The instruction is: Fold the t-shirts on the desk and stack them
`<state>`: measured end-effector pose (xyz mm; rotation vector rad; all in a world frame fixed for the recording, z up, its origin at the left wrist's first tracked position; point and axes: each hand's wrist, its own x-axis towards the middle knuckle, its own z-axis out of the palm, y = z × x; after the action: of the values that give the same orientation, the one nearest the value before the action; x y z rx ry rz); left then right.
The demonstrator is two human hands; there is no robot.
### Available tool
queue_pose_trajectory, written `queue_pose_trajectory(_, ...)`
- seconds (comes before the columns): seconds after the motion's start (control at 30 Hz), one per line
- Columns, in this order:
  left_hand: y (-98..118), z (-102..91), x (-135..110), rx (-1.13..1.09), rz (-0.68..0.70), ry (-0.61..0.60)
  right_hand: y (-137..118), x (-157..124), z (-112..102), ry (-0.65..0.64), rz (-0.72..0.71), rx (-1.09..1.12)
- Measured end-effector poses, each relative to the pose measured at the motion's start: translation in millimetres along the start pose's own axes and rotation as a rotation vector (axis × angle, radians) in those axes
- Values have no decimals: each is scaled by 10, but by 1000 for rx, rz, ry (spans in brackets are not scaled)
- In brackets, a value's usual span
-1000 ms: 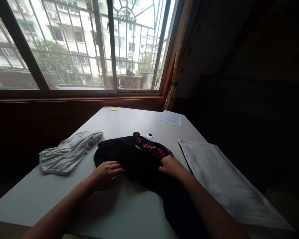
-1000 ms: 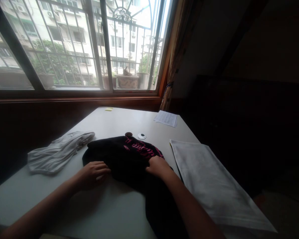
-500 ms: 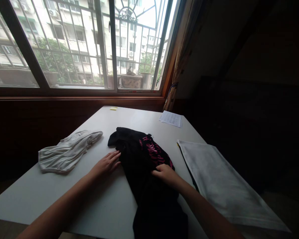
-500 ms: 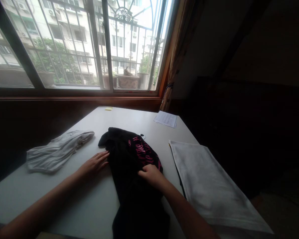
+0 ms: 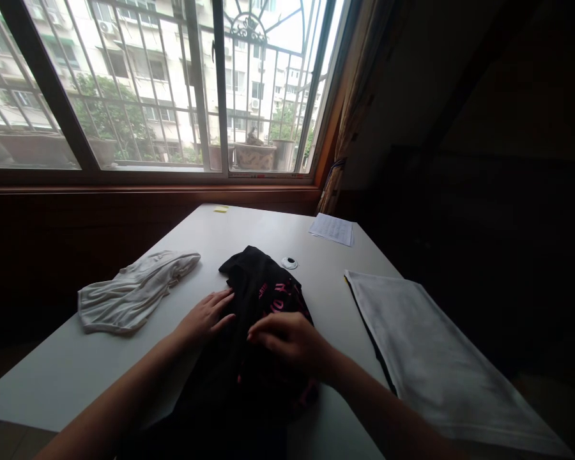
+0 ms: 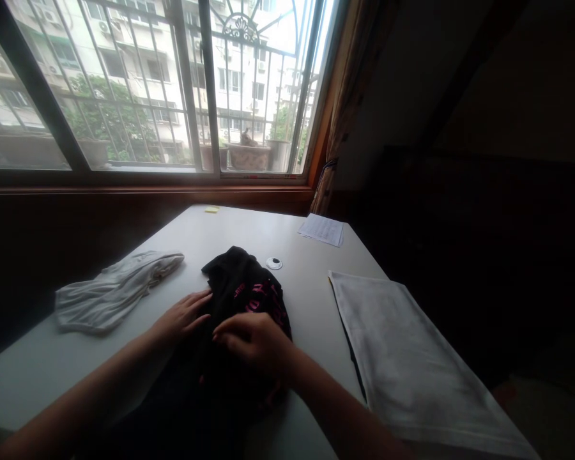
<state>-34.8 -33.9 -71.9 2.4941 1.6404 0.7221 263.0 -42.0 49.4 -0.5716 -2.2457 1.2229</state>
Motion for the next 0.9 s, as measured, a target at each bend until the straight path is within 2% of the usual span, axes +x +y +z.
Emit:
queue_pose_trajectory(0.07,6,-3,2,-3,11,-21,186,156,-169,202,-64,-202)
queue_pose_trajectory(0.1,7,-3,2,-6,19,-35,305,242,-244,258,-88,-294)
queue_pose_trajectory(0.17,4,-5,-2,-15,37,-58,556,423,-358,270,-94,-441)
queue_pose_trajectory(0.3,-1,-6,-15,-16,62,-65,957,799,-425,136,-108,-651)
queue_pose_trajectory(0.43,17,-4,-17,14,72,-66,1168,1078,-339,-47,-104,-798)
queue_pose_trajectory(0.53,28,0,-14,55,25,-34,1272,1154,-269,-113,-24,-865)
queue_pose_trajectory(0.73,-80,-24,-19,17,-189,94,1364,1090,-297,-45,273,-970)
queue_pose_trajectory(0.9,-213,-114,-45,-99,-247,210,1332,978,-333,29,469,-1034)
